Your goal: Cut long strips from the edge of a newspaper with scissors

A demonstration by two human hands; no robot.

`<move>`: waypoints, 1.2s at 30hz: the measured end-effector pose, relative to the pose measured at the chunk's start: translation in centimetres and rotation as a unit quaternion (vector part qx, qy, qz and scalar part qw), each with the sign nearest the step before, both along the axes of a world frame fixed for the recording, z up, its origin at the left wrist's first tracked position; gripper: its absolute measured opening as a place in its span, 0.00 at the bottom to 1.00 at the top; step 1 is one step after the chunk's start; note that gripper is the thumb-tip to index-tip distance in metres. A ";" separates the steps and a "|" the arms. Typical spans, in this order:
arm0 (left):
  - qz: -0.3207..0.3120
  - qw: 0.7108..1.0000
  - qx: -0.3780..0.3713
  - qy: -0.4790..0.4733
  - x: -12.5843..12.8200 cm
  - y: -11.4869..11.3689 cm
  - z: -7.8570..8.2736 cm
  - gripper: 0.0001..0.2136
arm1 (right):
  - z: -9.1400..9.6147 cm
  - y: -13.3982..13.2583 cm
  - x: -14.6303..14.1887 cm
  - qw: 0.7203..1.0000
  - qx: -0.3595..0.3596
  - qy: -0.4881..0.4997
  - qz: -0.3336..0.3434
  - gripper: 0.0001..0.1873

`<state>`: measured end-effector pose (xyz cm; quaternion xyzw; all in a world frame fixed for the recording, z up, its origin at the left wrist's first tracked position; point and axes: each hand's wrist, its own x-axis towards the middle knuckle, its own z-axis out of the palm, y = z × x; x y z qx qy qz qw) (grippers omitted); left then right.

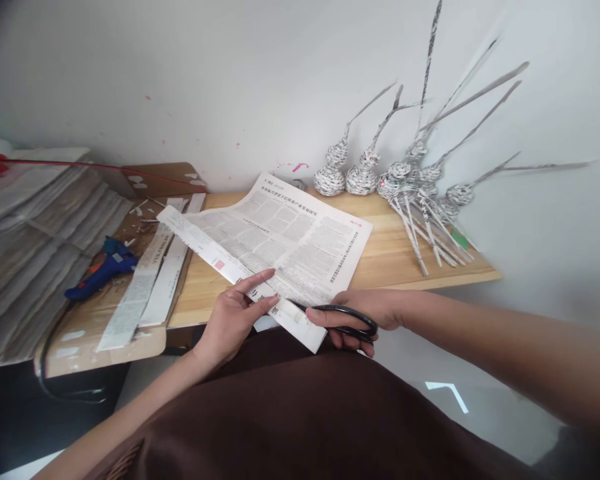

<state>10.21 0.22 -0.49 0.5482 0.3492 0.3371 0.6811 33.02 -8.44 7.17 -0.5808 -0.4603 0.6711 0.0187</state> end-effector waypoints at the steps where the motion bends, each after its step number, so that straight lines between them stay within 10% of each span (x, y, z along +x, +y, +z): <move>1: -0.004 1.000 -0.010 -0.009 0.0 0.0 -0.1 0.24 | -0.4 0.1 -0.1 1.000 -0.001 0.007 -0.003 0.39; 25: 0.017 0.999 0.005 0.034 -0.9 0.2 -1.2 0.26 | 1.3 -1.0 1.4 0.999 0.025 -0.033 0.018 0.38; 36: 0.020 0.998 0.029 0.044 -0.9 -0.5 -1.2 0.25 | -1.6 0.2 -0.7 0.999 -0.005 0.049 -0.012 0.39</move>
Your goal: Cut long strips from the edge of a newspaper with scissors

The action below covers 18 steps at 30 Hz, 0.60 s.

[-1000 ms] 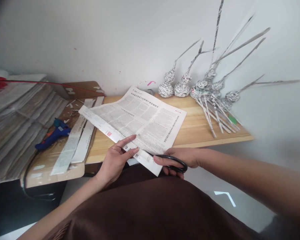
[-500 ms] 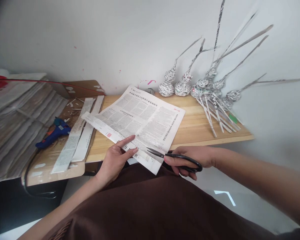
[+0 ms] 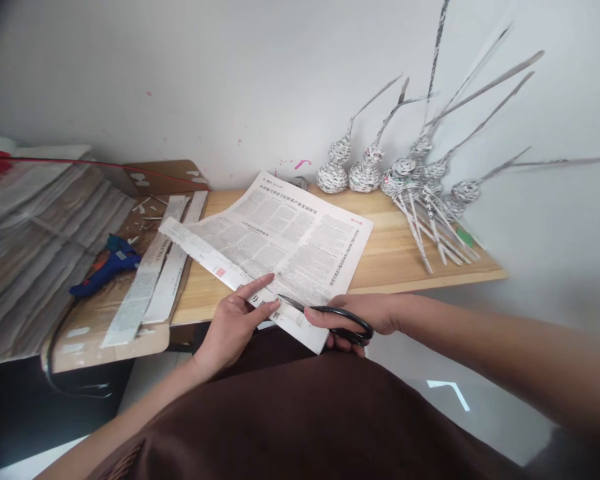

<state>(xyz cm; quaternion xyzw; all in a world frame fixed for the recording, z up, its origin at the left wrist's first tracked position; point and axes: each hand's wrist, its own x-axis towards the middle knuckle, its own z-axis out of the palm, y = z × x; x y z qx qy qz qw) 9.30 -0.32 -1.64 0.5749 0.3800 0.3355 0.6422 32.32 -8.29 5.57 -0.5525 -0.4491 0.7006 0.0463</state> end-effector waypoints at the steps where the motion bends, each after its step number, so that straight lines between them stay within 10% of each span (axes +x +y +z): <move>1: -0.001 1.000 -0.001 0.001 0.0 -0.1 0.0 0.25 | -0.2 0.1 -0.1 1.000 0.011 0.009 0.003 0.38; 18: -0.022 0.988 -0.116 -0.100 0.1 -0.5 0.2 0.31 | -1.8 0.0 -1.1 0.997 0.069 0.041 -0.015 0.41</move>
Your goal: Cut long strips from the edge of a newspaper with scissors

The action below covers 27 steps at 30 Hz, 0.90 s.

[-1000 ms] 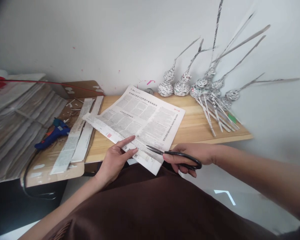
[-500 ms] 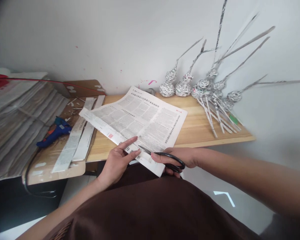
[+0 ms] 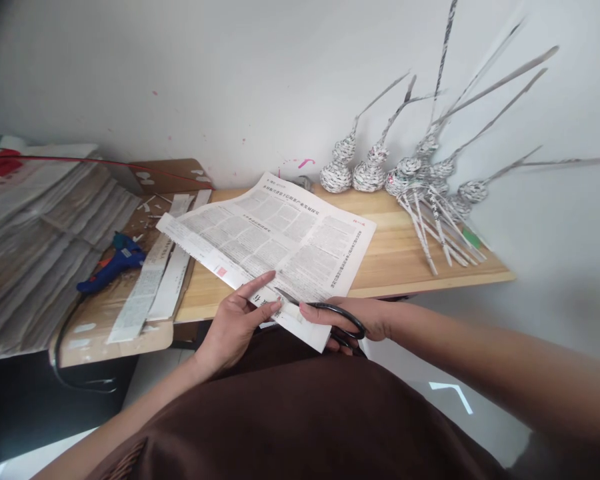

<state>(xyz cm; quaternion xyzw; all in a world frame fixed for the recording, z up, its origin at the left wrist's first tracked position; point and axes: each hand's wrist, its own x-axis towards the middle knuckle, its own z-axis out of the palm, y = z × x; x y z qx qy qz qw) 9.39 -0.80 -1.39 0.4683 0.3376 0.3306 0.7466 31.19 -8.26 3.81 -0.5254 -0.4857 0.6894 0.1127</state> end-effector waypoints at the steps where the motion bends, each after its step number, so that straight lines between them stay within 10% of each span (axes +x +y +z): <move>1: 0.001 1.000 -0.001 -0.002 0.0 0.0 0.0 0.31 | -0.1 0.0 -0.1 1.000 0.001 0.003 -0.006 0.41; 27: 0.005 0.999 -0.048 -0.007 0.0 -0.2 0.7 0.33 | 1.3 -0.8 -0.9 0.995 0.060 -0.080 -0.010 0.33</move>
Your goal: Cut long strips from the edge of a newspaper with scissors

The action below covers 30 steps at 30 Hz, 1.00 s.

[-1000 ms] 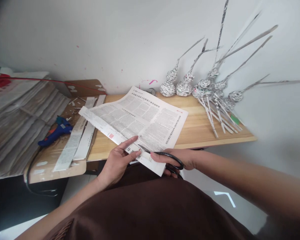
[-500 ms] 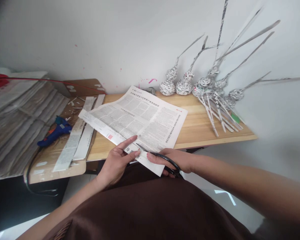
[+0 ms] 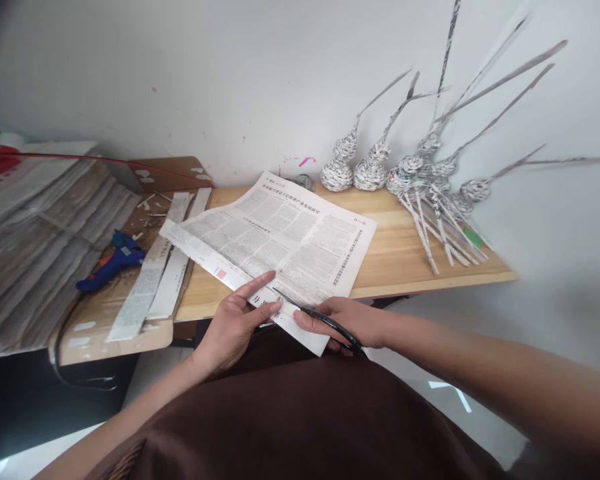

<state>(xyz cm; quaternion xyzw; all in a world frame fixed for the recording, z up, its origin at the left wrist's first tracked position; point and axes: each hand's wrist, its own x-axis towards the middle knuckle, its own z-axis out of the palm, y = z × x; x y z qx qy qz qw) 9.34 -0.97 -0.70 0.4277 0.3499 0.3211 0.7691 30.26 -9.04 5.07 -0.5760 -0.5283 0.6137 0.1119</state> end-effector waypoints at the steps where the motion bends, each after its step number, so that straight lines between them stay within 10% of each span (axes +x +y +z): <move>1: 0.001 1.000 0.001 0.001 0.0 0.0 0.0 0.33 | 0.0 0.0 0.0 1.000 0.000 0.000 -0.001 0.33; 30: -0.003 1.000 0.000 0.006 0.0 -0.1 0.1 0.33 | -0.4 0.4 0.6 0.999 -0.028 -0.034 -0.009 0.31</move>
